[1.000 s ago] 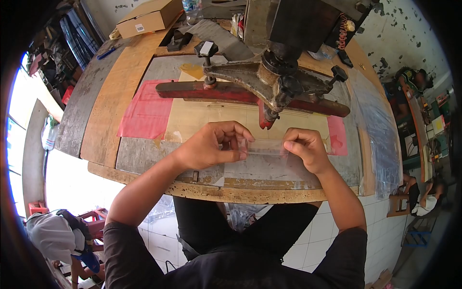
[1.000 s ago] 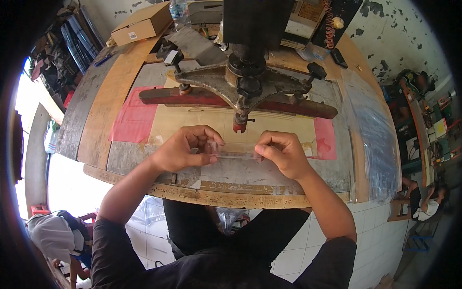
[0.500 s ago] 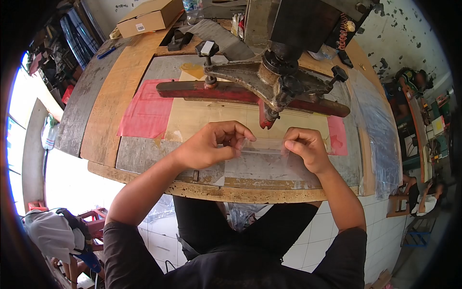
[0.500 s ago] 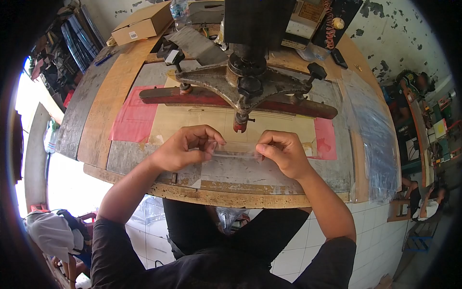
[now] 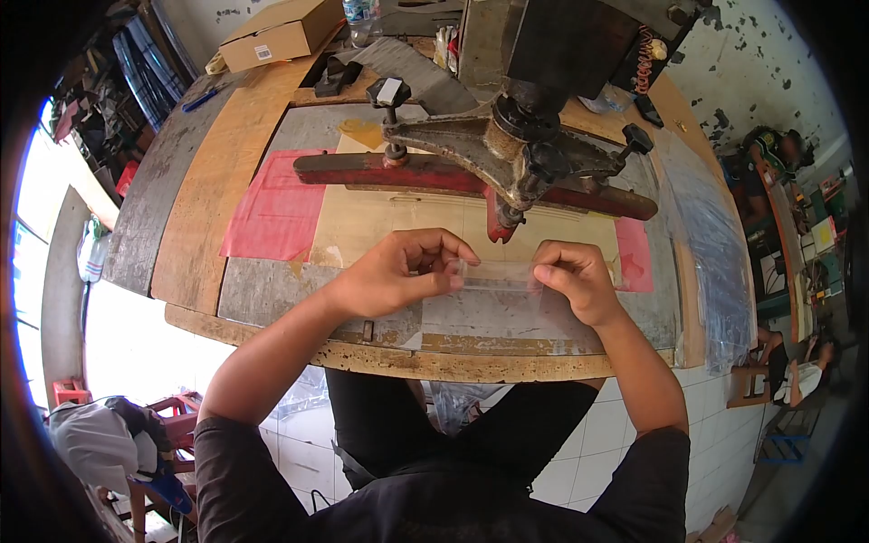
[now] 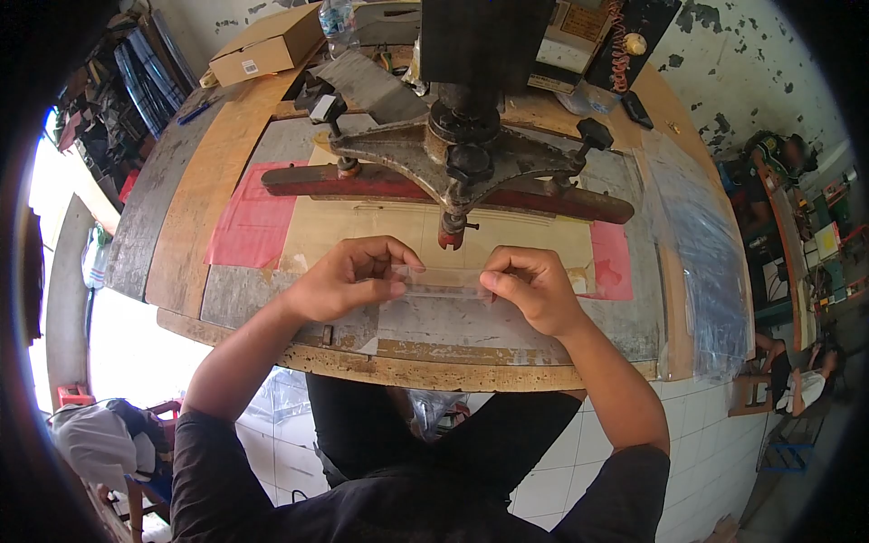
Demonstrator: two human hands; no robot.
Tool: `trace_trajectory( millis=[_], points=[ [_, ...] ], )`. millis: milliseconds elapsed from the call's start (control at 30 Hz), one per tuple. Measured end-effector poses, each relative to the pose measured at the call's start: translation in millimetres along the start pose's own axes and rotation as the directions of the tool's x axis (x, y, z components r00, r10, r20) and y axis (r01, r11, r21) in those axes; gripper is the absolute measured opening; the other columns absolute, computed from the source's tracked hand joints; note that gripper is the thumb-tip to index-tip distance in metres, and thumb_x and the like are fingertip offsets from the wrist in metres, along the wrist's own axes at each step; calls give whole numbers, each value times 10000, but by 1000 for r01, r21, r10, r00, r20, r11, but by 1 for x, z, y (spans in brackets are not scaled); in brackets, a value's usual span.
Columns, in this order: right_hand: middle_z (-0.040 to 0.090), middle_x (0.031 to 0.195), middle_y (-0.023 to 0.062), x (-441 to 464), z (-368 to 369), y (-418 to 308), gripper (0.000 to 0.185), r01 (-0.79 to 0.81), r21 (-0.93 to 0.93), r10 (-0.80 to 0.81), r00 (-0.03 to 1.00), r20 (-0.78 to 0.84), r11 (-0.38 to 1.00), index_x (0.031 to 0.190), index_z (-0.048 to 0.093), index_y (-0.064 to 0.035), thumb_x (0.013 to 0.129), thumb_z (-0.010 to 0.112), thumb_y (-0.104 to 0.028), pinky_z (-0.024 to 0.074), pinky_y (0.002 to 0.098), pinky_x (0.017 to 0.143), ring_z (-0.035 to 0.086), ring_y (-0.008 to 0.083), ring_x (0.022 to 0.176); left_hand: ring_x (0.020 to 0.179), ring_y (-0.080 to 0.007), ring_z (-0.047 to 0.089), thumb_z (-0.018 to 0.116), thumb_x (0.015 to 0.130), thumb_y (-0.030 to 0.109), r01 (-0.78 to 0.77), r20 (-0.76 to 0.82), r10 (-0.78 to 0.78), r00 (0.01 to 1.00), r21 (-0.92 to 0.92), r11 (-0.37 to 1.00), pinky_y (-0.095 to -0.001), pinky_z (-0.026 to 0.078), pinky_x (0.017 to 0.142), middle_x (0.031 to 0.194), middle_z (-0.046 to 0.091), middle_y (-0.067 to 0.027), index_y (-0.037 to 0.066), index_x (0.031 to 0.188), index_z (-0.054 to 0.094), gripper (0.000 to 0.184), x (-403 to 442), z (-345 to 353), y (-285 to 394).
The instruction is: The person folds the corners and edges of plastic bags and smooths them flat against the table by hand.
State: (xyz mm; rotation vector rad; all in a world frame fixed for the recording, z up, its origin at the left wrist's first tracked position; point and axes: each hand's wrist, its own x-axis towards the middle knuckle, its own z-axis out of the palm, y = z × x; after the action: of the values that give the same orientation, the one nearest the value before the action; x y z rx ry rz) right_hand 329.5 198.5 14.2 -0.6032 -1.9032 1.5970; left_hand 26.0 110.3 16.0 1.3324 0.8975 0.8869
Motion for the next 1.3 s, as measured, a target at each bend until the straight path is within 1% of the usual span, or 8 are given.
trace_trajectory(
  millis=[400,467,567,667,767,867,1033,1300],
  points=[
    [717,875,47,-1,1,1,144,-23,-19,24,999,26,1000,922,725,6,1018,673,-87,522,296,772,644,120,817,816,-69,643,740,1048,150,38,-75,-38,996,7,999,-253,530,742,966,736,-12,-6,1161,716,194,4,4,-5],
    [719,879,39,-1,2,2,136,-23,-39,24,999,36,999,931,730,0,1017,679,-92,517,291,773,643,114,819,781,-56,630,758,1034,155,35,-98,-29,995,53,998,-245,511,713,906,729,1,-4,1087,727,170,3,6,-3],
    [724,886,26,0,8,1,131,-39,-95,42,999,27,995,950,739,-8,1016,705,-115,510,278,766,642,102,819,786,-62,636,757,1030,133,55,-99,-37,994,185,981,-246,518,738,891,717,5,-8,1073,709,155,3,7,-3],
    [727,888,24,-1,13,0,139,-95,-86,98,995,30,992,965,746,-7,1014,733,-137,509,272,754,643,91,819,792,-62,635,759,1018,112,33,-78,-18,997,206,978,-249,517,736,891,724,-1,-13,1061,708,141,4,10,-4],
    [730,888,21,-1,14,3,148,-58,-160,70,995,74,985,984,753,-7,1008,756,-152,514,275,744,639,84,816,747,-30,595,786,988,124,13,-100,8,995,209,978,-237,476,676,841,715,21,-4,1025,741,140,3,11,-11],
    [733,929,43,-1,15,2,113,-40,-199,59,994,94,979,967,737,4,998,741,-104,523,297,793,655,117,863,736,-29,589,798,975,120,7,-109,23,994,265,964,-235,470,665,835,711,22,-3,1026,747,143,4,12,-12],
    [752,901,50,0,15,2,122,62,-352,-31,995,94,934,973,756,-15,988,756,-136,529,318,791,677,142,845,730,-30,580,803,968,117,12,-100,14,995,259,966,-234,465,656,841,714,19,-1,1039,754,146,4,15,-10],
    [745,887,53,-3,19,7,141,121,-364,-89,991,102,923,970,760,-23,981,769,-163,518,317,735,657,137,800,682,-31,572,768,999,144,54,-140,8,990,436,898,-245,473,634,776,725,9,-14,1020,778,159,4,23,-7]
  ],
)
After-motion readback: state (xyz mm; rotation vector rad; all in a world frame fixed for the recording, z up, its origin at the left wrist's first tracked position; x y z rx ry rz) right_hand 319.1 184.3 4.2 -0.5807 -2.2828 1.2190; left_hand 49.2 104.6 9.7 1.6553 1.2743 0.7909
